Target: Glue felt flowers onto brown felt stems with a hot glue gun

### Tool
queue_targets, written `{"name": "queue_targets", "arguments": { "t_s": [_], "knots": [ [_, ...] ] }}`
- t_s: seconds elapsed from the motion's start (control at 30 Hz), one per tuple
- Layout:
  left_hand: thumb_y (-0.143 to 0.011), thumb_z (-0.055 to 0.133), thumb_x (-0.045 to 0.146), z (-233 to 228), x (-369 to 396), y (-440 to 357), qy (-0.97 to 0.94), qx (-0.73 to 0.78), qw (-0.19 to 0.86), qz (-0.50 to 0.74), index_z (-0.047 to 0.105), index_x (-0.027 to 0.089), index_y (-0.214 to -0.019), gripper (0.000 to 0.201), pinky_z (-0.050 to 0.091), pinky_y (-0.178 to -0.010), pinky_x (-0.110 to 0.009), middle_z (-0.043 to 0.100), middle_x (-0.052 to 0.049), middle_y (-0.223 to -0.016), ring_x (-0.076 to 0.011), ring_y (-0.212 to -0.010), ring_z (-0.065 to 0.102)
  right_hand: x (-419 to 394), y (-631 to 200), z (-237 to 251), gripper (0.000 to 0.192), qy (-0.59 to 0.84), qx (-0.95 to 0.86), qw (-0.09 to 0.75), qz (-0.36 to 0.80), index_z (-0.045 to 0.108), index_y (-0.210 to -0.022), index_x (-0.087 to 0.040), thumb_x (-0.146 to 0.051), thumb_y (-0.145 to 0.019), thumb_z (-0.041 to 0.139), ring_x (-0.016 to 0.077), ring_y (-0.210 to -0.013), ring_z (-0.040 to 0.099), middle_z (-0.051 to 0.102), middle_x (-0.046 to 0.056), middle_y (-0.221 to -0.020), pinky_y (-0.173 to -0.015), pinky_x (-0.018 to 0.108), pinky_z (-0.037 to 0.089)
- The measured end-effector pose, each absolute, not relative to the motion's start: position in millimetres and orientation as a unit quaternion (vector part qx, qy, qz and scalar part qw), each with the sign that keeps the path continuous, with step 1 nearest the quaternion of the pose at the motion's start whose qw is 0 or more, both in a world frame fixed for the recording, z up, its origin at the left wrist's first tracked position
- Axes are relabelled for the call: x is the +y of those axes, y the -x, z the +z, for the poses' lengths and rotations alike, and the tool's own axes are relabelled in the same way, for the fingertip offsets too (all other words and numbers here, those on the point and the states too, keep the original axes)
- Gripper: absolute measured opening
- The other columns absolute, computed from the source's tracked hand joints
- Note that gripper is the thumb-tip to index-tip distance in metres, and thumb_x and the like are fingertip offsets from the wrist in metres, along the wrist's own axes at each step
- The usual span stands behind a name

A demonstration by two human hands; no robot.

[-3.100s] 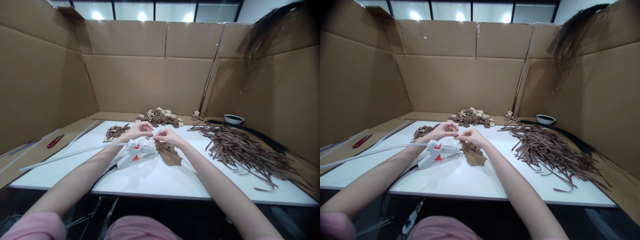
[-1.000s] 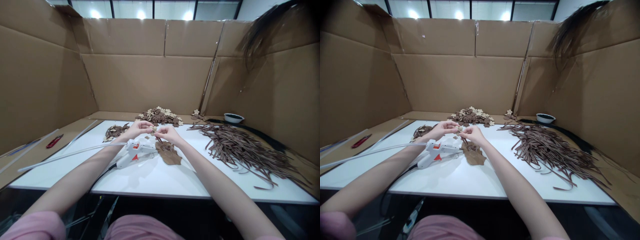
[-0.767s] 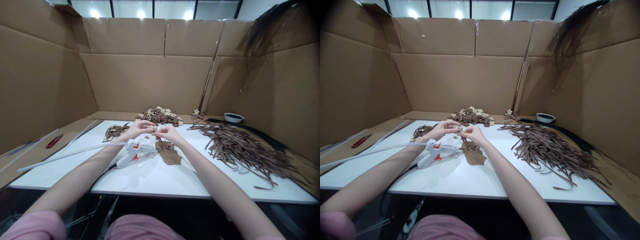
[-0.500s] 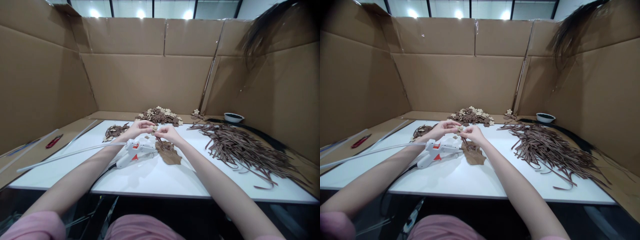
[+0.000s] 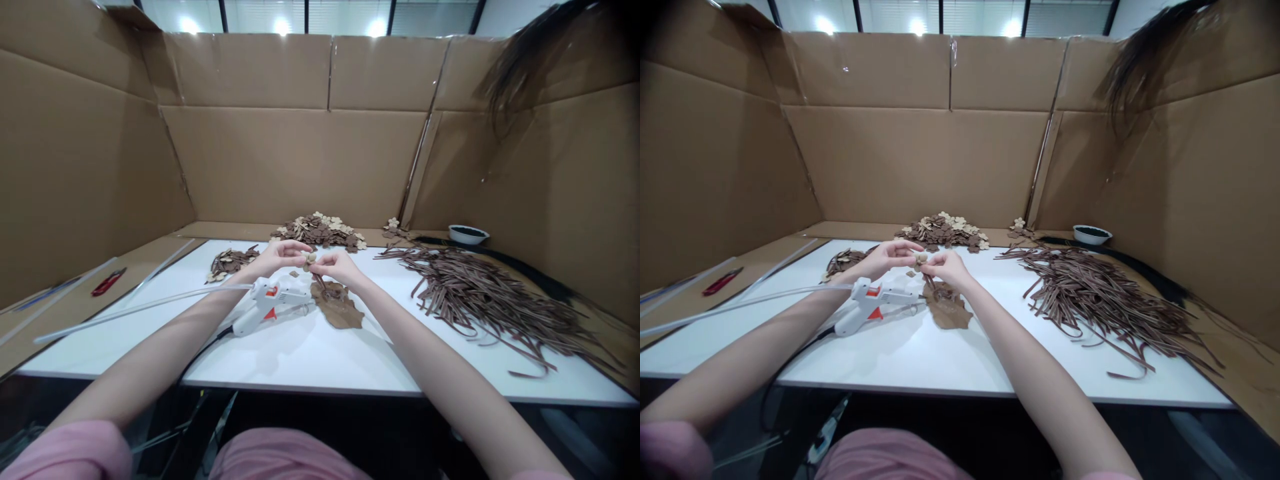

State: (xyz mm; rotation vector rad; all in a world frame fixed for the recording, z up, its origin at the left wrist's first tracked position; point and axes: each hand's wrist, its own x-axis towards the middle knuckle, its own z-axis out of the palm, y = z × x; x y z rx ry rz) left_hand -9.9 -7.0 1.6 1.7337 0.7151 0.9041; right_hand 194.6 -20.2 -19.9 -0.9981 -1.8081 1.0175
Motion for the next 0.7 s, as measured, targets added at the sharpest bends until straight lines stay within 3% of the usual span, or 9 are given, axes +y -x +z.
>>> {"name": "queue_targets", "arguments": {
  "t_s": [0.7],
  "knots": [
    [-0.066, 0.078, 0.031, 6.2, -11.0, 9.2, -0.715, 0.327, 0.461, 0.412, 0.065, 0.011, -0.098, 0.040, 0.049, -0.061, -0.025, 0.070, -0.005, -0.072, -0.0156, -0.064, 0.065, -22.4, -192.8, -18.0, 0.035, 0.373, -0.719, 0.393, 0.435, 0.071, -0.071, -0.012, -0.044, -0.060, 0.078, 0.0162, -0.062, 0.062, 0.070, 0.007, -0.068, -0.059, 0.026, 0.044]
  ]
}}
